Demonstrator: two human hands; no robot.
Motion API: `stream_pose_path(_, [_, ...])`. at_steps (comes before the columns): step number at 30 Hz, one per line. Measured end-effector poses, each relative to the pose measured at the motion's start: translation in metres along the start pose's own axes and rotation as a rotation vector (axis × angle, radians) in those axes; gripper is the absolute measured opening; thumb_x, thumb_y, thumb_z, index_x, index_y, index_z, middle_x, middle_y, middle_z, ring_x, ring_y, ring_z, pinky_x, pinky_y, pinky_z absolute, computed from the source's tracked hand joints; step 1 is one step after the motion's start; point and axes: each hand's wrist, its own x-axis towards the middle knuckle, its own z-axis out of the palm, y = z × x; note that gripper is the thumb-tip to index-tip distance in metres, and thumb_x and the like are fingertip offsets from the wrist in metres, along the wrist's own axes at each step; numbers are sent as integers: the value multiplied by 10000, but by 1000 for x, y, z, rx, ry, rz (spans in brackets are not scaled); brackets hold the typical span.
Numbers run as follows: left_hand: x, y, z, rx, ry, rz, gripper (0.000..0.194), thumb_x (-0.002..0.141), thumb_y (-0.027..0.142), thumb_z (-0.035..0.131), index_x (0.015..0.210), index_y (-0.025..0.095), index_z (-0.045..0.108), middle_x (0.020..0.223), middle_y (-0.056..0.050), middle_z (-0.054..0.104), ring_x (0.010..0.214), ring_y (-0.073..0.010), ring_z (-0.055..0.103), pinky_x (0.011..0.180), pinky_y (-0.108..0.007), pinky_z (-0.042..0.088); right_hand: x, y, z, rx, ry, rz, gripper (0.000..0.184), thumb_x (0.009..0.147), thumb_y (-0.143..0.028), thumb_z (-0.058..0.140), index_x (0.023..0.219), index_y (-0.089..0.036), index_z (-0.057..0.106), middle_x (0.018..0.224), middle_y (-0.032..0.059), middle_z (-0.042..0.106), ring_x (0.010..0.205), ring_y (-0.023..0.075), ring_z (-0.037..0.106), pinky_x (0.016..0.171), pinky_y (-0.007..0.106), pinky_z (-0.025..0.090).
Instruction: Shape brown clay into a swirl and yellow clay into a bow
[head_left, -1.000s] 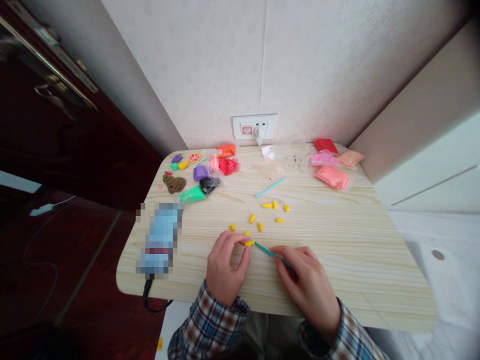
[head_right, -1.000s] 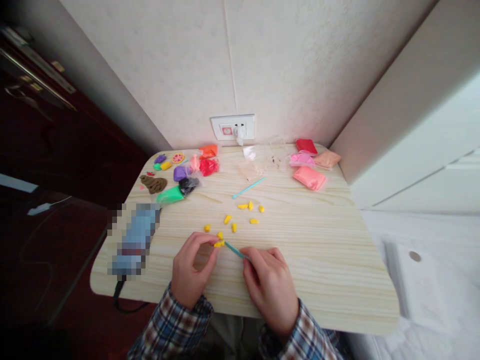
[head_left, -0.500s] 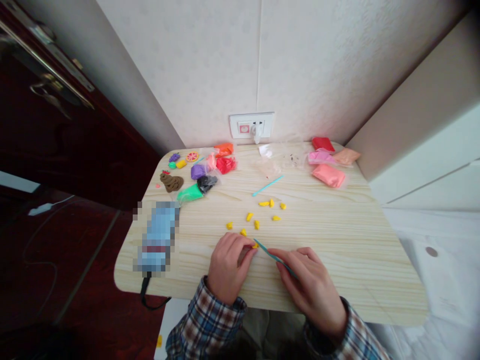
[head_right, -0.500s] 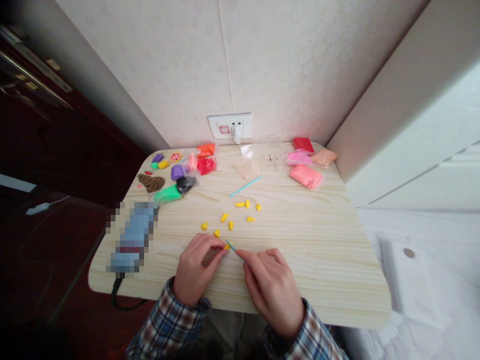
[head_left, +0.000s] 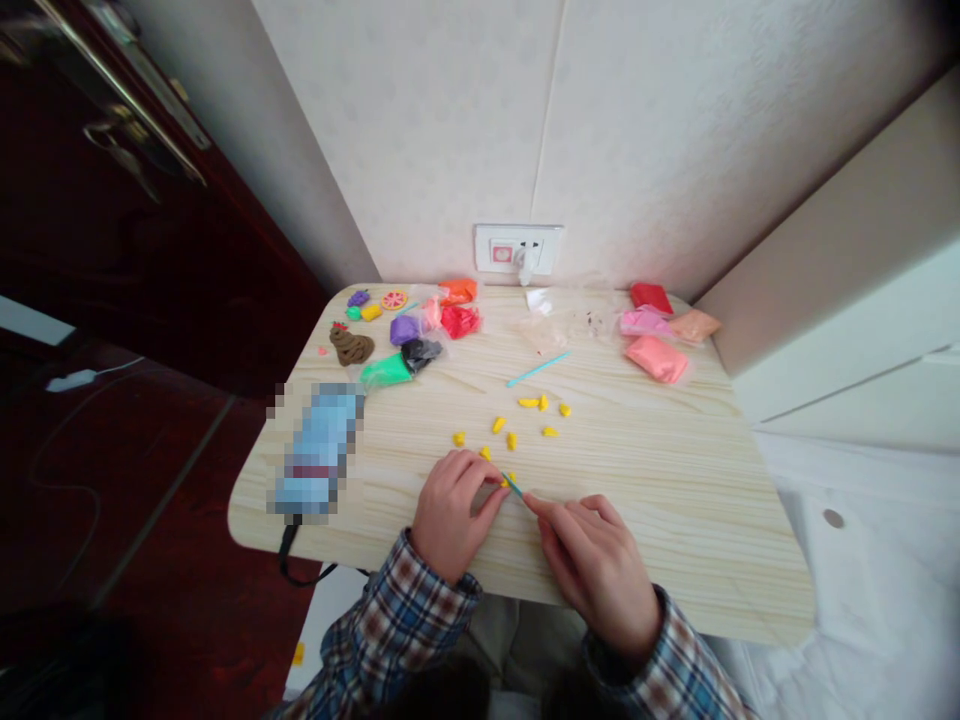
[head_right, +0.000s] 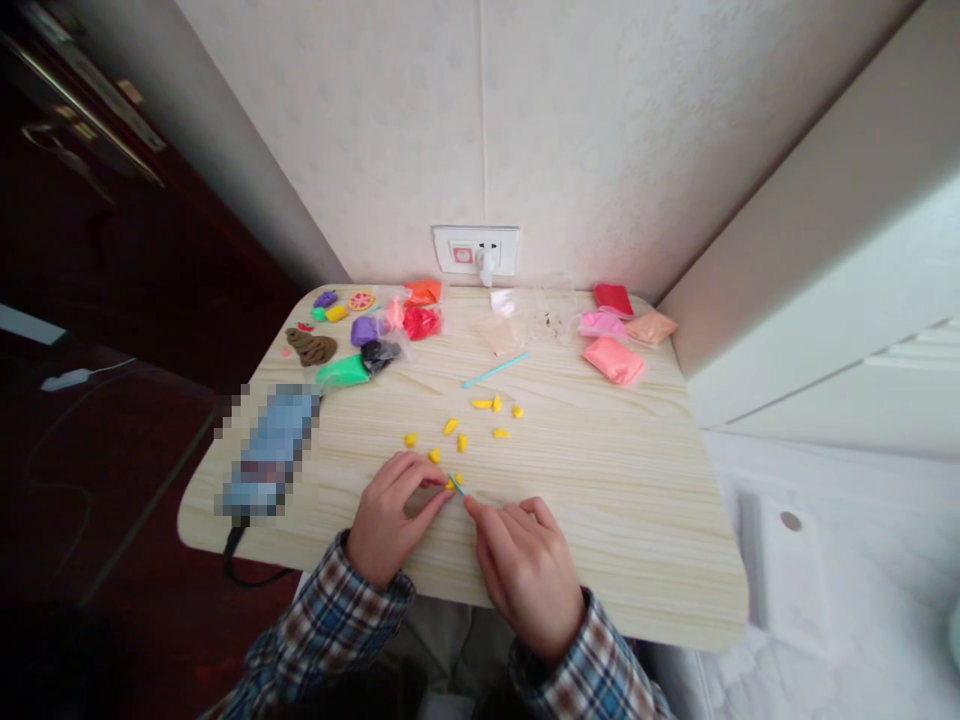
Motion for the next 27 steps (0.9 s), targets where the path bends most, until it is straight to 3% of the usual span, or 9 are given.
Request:
stream_pose_path(9, [-3, 1, -5, -114, 22, -1, 62, 785, 161, 614, 736, 193, 593, 749, -22, 635, 762, -172, 596, 728, -316, 496, 5, 1, 2, -4, -51, -29, 250, 919, -110, 406, 1071, -144, 601, 680, 6, 643, 618, 131, 574, 661, 288, 351])
stream_pose_path(16, [-3, 3, -7, -226, 89, -65, 88, 768, 97, 562, 806, 174, 577, 767, -27, 640, 728, -148, 606, 690, -273, 514, -1, 4, -4, 137, 94, 149, 234, 903, -159, 456, 1076, -192, 611, 795, 16, 690, 681, 141, 592, 667, 277, 445])
stream_pose_path(22, [-5, 2, -7, -183, 17, 50, 231, 806, 82, 513, 982, 167, 638, 858, -50, 638, 785, -152, 609, 756, -293, 517, -2, 5, -6, 165, 195, 335, 215, 890, -234, 490, 1030, -208, 651, 798, 18, 695, 661, 149, 574, 620, 265, 471])
stream_pose_path(27, [-5, 3, -3, -63, -29, 224, 184, 870, 170, 503, 965, 172, 660, 846, -58, 623, 807, -170, 571, 752, -315, 507, -2, 7, -5, 191, 214, 395, 236, 884, -283, 489, 1027, -217, 667, 728, 7, 666, 639, 146, 572, 605, 256, 466])
